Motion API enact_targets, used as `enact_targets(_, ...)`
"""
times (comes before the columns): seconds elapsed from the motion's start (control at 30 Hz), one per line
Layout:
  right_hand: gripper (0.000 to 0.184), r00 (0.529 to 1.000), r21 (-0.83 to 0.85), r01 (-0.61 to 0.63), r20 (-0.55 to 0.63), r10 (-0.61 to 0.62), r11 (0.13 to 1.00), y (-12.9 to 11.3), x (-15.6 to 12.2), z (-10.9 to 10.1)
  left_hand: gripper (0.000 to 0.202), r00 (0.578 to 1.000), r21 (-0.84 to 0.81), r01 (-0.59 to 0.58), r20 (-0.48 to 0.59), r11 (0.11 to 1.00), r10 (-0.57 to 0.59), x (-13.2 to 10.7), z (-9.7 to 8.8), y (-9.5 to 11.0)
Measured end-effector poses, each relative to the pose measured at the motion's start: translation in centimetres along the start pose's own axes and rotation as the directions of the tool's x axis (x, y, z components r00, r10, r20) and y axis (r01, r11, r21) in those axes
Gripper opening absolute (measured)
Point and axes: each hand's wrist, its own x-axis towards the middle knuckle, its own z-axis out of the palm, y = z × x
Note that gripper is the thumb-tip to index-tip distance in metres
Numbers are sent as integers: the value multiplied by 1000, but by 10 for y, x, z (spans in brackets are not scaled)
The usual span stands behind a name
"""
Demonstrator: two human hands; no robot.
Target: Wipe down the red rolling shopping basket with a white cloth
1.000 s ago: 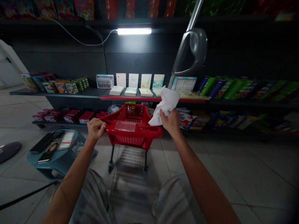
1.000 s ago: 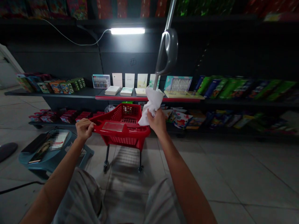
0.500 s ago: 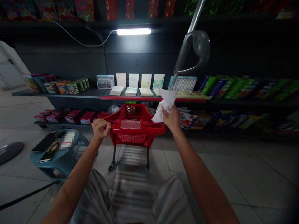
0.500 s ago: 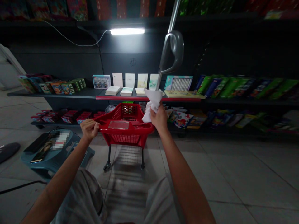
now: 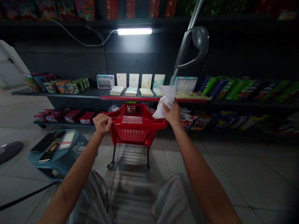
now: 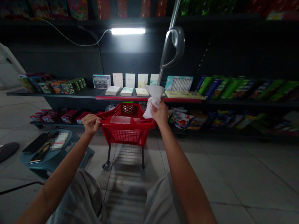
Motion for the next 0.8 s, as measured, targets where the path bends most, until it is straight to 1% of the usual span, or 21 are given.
enact_targets(0.2, 48, 999, 18, 2, -37, -1, 1000, 0, -9, 5, 42, 1000, 15, 23, 13, 1000, -24, -6, 0, 1)
enact_targets(0.3, 46, 998, 33, -21, -51, 22, 999, -5, -6, 5, 41, 999, 33, 35, 10, 999, -35, -2, 3, 0)
enact_targets(0.4, 40, 992, 34, 41, -123, -36, 999, -22, -6, -9, 40, 999, 57, 42, 15, 997, -43, 5, 6, 0)
enact_targets(0.47, 44, 974, 17, 128, -192, -122, 992, -41, -11, -20, 39, 999, 64, 48, 21, 997, -49, 6, 6, -1)
enact_targets(0.5, 49, 965, 15, 172, -205, -165, 985, -52, -15, -24, 38, 998, 63, 49, 23, 997, -51, 6, 6, -1)
enact_targets(0.53, 54, 961, 32, 219, -183, -210, 975, -65, -20, -26, 37, 998, 62, 49, 24, 997, -51, 6, 6, -2)
enact_targets(0.57, 57, 959, 67, 264, -127, -255, 962, -78, -25, -26, 36, 999, 59, 45, 21, 997, -46, 5, 6, -3)
enact_targets(0.6, 58, 950, 123, 312, -38, -310, 942, -91, -29, -23, 36, 999, 55, 39, 16, 998, -40, 5, 6, -3)
enact_targets(0.63, 56, 922, 198, 358, 81, -379, 912, -105, -32, -18, 36, 999, 52, 33, 9, 998, -33, 5, 5, -4)
enact_targets(0.67, 54, 871, 274, 391, 199, -450, 879, -117, -36, -11, 36, 999, 51, 31, 5, 998, -32, 6, 6, -4)
enact_targets(0.7, 53, 805, 334, 415, 299, -512, 846, -129, -38, -4, 36, 999, 54, 34, 9, 998, -34, 8, 6, -4)
enact_targets(0.73, 53, 745, 369, 431, 368, -556, 823, -140, -41, 2, 36, 999, 59, 40, 21, 997, -41, 10, 6, -3)
enact_targets(0.77, 54, 703, 377, 447, 413, -579, 811, -149, -43, 8, 36, 998, 65, 49, 38, 997, -52, 13, 6, -3)
enact_targets(0.8, 55, 683, 360, 465, 436, -586, 809, -157, -45, 12, 36, 996, 71, 59, 56, 996, -63, 16, 6, -2)
